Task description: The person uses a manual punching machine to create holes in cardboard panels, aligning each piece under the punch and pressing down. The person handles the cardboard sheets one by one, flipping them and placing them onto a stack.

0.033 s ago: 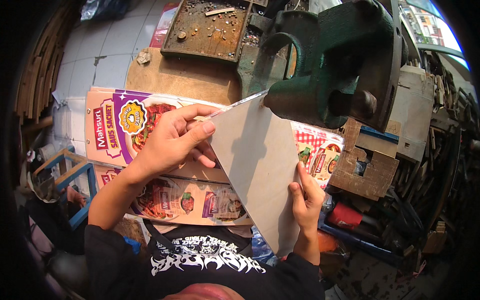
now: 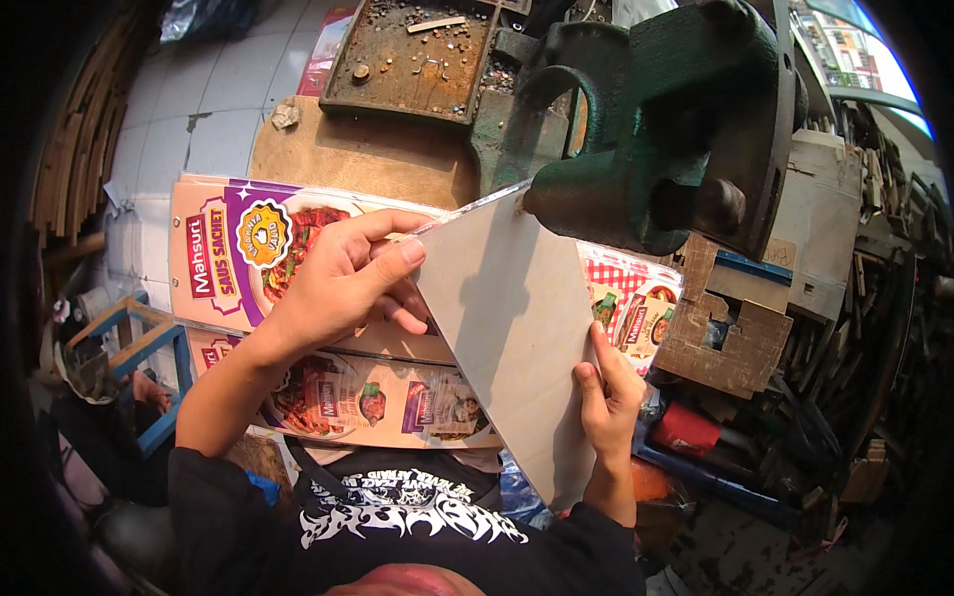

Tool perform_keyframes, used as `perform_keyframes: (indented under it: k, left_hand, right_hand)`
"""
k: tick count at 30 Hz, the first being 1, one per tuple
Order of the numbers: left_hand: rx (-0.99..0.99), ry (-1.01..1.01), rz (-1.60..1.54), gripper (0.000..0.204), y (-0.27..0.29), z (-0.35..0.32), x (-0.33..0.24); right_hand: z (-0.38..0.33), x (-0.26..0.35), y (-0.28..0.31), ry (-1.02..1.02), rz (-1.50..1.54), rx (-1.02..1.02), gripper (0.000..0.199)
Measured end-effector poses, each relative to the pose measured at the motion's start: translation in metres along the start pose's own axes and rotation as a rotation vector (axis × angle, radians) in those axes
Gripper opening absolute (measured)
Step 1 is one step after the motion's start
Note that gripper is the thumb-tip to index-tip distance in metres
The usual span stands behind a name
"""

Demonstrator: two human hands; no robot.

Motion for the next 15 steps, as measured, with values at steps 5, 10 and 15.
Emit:
perform_keyframes:
  k: [5,10,15]
  left_hand:
    - [0.052,-0.014,0.012,0.034,-0.002,0.000,0.000]
    - [0.049,-0.020,0.001,0.037,-0.003,-0.001,0.002]
    - [0.076,-0.047,-0.021,0.037,-0.005,0.000,0.001]
  right_hand:
    - [0.001,0.006,0.001,0.010,-0.020,0.011,0.044]
    - [0.003,0.013,0.001,0.028,-0.020,-0.001,0.042]
    - [0.004,0.019,0.002,0.028,-0.034,0.021,0.040]
Point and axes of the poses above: each hand's wrist, its own z-axis towards the middle knuckle, its own y-axis out of the back of the hand, x = y × z, the point moved 7 cm from there along z, towards the middle knuckle, and after that the axes turned 3 degrees about -z, right-handed, at the moved point
